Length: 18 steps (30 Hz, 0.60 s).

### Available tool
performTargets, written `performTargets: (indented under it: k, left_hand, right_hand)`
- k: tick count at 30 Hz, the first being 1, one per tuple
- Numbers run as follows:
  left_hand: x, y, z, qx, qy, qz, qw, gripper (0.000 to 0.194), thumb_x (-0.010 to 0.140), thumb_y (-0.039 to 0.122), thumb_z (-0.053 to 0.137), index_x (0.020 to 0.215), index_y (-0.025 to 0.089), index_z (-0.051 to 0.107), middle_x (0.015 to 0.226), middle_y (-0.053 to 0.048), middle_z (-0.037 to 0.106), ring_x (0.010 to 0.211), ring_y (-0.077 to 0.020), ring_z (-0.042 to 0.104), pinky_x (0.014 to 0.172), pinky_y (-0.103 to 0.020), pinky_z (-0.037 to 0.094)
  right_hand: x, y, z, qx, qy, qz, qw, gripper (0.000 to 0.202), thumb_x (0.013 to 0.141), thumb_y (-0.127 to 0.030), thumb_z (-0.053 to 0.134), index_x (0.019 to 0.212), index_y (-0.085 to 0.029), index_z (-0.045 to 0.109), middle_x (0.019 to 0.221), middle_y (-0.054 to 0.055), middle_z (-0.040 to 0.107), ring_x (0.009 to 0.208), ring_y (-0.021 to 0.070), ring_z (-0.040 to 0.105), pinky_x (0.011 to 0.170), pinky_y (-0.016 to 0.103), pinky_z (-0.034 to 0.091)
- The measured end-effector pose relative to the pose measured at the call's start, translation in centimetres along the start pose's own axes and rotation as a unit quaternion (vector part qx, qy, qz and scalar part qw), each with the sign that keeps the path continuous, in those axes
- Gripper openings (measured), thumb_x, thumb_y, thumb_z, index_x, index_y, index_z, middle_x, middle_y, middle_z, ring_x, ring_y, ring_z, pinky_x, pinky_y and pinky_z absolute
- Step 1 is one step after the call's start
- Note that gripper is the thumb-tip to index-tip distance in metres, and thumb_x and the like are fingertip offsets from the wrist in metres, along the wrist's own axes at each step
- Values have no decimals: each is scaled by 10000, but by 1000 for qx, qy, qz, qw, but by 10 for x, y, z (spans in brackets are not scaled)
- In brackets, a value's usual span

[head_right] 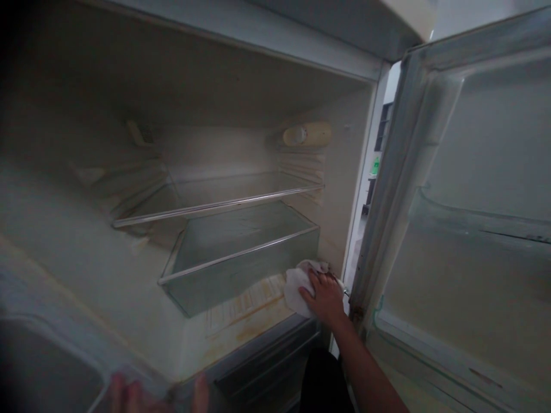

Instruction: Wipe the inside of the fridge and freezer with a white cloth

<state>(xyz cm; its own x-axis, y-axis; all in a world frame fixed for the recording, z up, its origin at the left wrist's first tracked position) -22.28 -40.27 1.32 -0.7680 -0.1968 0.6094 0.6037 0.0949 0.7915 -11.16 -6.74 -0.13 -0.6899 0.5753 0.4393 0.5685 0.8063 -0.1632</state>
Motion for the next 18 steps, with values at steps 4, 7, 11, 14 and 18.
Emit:
performTargets:
  k: [4,7,11,14,18]
  left_hand:
    - [-30,9,50,-150,-253,-79,953,360,791,365,747,1130,248,715,1318,-151,666,1363,-363,543,1213,-549,353]
    - [-3,14,101,-279,-273,-304,869,500,785,369,774,1257,268,643,1438,-117,612,1276,-294,621,1085,-470,487]
    - [38,17,145,-391,-198,-472,764,193,727,271,749,897,194,700,1101,-82,749,1097,-221,705,1077,-407,492]
    - [43,20,152,-422,-178,-494,739,95,747,241,709,829,193,709,1004,-70,764,1038,-190,716,1080,-377,499]
    - [35,26,151,-420,-155,-500,742,72,781,209,677,842,197,712,1031,-68,764,1042,-179,711,1080,-364,500]
  right_hand:
    - [-4,-22,6,-22,14,-4,1000,631,991,-582,488,1510,-228,555,1312,156,649,1200,373,549,1087,568,370]
    - [-7,-36,7,1,21,-32,999,524,1031,-449,440,1511,-271,549,1346,125,646,1244,351,528,1113,562,358]
    - [-17,-35,9,24,40,-46,998,482,1042,-360,414,1494,-294,564,1486,100,561,1396,337,445,1165,557,338]
    - [-30,-28,15,33,52,-54,997,489,1047,-340,401,1515,-297,536,1592,74,462,1492,338,356,1186,574,333]
    - [-44,-21,26,47,87,-67,993,510,1057,-348,391,1556,-280,478,1658,50,369,1562,327,247,1223,590,295]
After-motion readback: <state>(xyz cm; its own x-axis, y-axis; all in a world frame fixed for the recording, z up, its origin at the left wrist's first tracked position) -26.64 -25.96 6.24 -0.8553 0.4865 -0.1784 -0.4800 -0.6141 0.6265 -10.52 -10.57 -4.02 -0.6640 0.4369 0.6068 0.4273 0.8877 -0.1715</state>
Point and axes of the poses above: each hand's wrist, its own x-axis towards the middle knuckle, its own z-axis out of the palm, y = z × x, the point moved 1 cm from there along x, towards the middle knuckle
